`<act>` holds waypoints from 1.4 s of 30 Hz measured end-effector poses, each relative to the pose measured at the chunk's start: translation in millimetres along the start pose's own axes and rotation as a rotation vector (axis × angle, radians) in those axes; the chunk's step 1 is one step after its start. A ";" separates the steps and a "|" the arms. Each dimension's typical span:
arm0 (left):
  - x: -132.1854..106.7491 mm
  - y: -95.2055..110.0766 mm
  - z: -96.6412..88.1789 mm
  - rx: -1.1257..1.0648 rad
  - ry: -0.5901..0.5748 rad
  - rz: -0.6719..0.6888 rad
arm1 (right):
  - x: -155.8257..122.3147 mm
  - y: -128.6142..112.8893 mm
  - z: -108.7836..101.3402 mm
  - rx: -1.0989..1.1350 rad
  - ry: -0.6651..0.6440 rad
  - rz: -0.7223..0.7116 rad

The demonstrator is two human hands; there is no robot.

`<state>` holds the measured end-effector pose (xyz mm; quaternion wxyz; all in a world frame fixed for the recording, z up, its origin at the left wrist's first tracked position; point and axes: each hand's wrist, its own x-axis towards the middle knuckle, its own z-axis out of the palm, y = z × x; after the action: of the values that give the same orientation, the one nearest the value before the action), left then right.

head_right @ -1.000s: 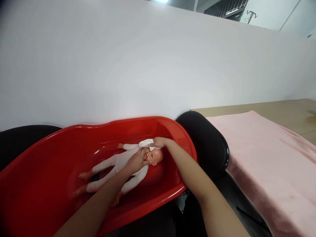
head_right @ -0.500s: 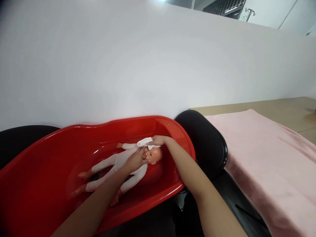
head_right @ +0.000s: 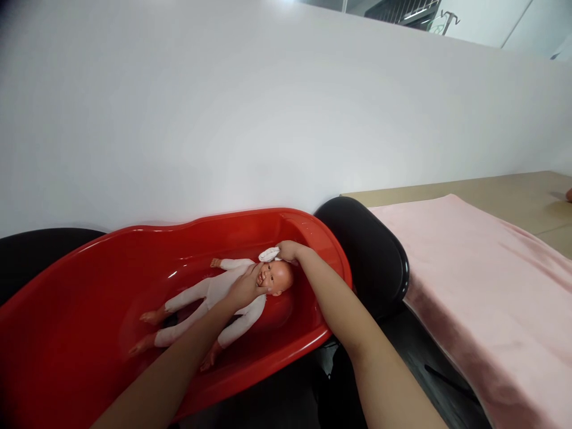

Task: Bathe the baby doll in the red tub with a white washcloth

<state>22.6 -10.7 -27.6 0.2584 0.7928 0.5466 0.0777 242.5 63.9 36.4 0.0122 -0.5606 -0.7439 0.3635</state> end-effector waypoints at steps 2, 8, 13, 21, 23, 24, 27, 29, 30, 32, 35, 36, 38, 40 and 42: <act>0.5 2.7 2.7 0.002 0.015 0.000 | 11.6 7.9 0.5 0.028 0.020 -0.035; -3.2 15.1 5.4 0.074 0.045 0.031 | 19.0 26.5 0.9 0.217 -0.047 -0.099; -3.0 17.5 0.5 0.106 0.028 -0.004 | 30.2 35.8 3.4 0.096 -0.082 -0.059; 0.6 10.4 -2.4 0.101 0.020 -0.025 | 34.7 36.4 10.8 0.064 -0.342 -0.172; 2.7 5.6 -2.3 0.126 0.019 -0.015 | 31.2 31.0 9.6 0.065 -0.370 -0.176; 3.8 3.0 -2.7 0.139 0.016 -0.010 | 29.2 28.1 8.6 0.058 -0.367 -0.175; 6.0 -4.2 -5.6 0.144 -0.009 -0.009 | 23.1 20.5 5.0 0.039 -0.373 -0.172; 6.4 -8.1 -7.9 0.107 -0.020 -0.015 | 19.7 17.5 3.4 0.036 -0.371 -0.169; 6.4 -9.9 -8.7 0.083 -0.023 -0.017 | 18.5 16.7 3.2 0.031 -0.361 -0.164; 6.8 -13.0 -8.9 0.042 -0.031 -0.020 | 16.7 16.3 4.3 0.012 -0.329 -0.139; 8.4 -16.8 -5.7 0.026 -0.039 -0.041 | 15.3 17.1 7.9 -0.001 -0.323 -0.061; 9.0 -17.8 -4.1 0.026 -0.038 -0.050 | 15.0 17.5 8.9 0.009 -0.338 -0.042; 10.1 -19.4 -1.4 0.023 -0.033 -0.057 | 14.6 18.1 9.4 0.045 -0.375 -0.039; 10.8 -21.0 0.2 0.011 -0.021 -0.049 | 14.4 18.8 7.8 0.049 -0.371 -0.065; 11.2 -22.9 0.6 -0.002 -0.009 -0.045 | 14.8 20.0 4.9 0.017 -0.343 -0.088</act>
<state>8.3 5.4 -41.3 0.2632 0.7804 0.5631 0.0689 251.4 76.0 16.0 -0.0945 -0.4571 -0.7558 0.4591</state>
